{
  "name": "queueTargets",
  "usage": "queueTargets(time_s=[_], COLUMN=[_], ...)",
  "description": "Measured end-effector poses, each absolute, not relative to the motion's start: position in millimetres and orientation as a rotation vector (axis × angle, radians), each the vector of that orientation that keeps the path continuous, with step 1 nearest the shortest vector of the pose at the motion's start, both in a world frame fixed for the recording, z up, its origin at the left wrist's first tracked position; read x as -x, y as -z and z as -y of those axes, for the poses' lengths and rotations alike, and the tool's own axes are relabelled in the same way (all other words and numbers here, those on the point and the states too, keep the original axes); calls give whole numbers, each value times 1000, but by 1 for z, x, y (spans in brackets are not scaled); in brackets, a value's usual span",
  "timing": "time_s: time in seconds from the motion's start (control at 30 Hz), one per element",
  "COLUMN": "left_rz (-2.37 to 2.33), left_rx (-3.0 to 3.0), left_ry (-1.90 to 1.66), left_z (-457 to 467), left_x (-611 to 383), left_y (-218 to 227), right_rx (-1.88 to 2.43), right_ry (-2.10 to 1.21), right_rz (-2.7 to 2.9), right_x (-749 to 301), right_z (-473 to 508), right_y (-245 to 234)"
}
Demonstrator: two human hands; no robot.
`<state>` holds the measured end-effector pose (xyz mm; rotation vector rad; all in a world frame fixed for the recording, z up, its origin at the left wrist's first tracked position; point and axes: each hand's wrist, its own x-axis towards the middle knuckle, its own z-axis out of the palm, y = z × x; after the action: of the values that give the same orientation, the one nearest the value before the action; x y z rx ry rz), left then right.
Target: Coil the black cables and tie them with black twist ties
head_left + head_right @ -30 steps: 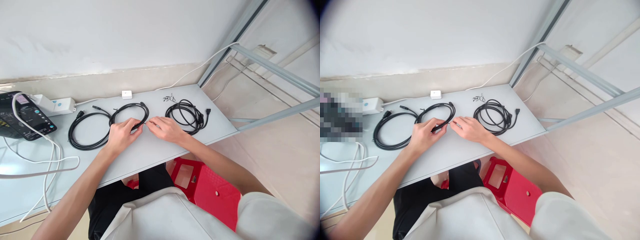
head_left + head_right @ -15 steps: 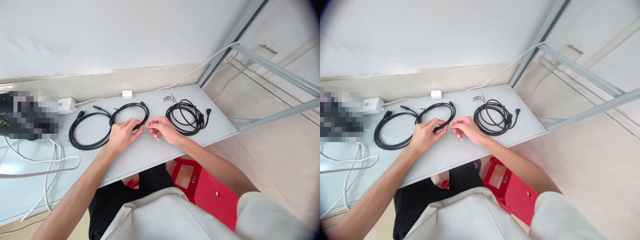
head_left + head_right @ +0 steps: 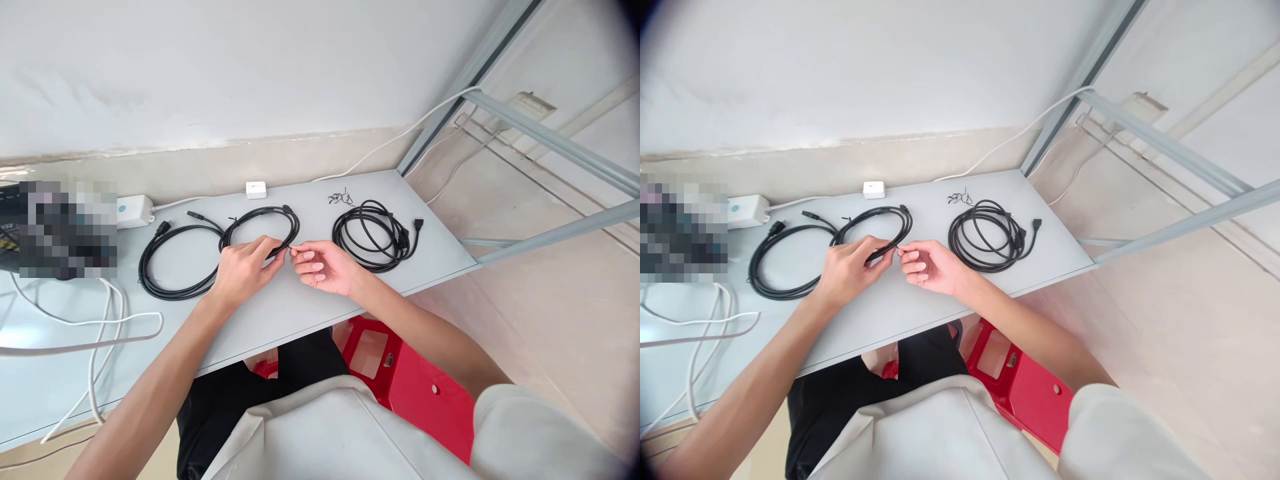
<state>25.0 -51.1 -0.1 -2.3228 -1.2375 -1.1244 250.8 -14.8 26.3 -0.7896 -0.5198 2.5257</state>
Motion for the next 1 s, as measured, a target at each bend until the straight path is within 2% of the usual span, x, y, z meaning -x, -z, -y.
queueTargets(time_s=[0.07, 0.13, 0.23, 0.43, 0.63, 0.83, 1.0], left_rz=[1245, 1255, 1287, 1231, 1247, 1357, 1354], left_rx=[2290, 2265, 2273, 2365, 2358, 2478, 2488], left_ry=[1157, 1204, 1237, 1206, 1183, 954, 738], left_z=[51, 50, 51, 54, 52, 53, 49], left_x=[-24, -23, -22, -23, -23, -20, -17], left_y=[0, -2, -5, -3, 1, 1, -1], right_rx=[872, 1010, 1125, 956, 1000, 889, 767], right_ry=[-2395, -2131, -1874, -2003, -1962, -1742, -1581], right_rz=[865, 1161, 1230, 1100, 1110, 1375, 1370], right_x=[-252, -253, -255, -241, -216, -206, -210], right_z=[11, 4, -11, -43, -72, -81, -71], right_y=[-23, -17, -10, -10, -17, -25, -21])
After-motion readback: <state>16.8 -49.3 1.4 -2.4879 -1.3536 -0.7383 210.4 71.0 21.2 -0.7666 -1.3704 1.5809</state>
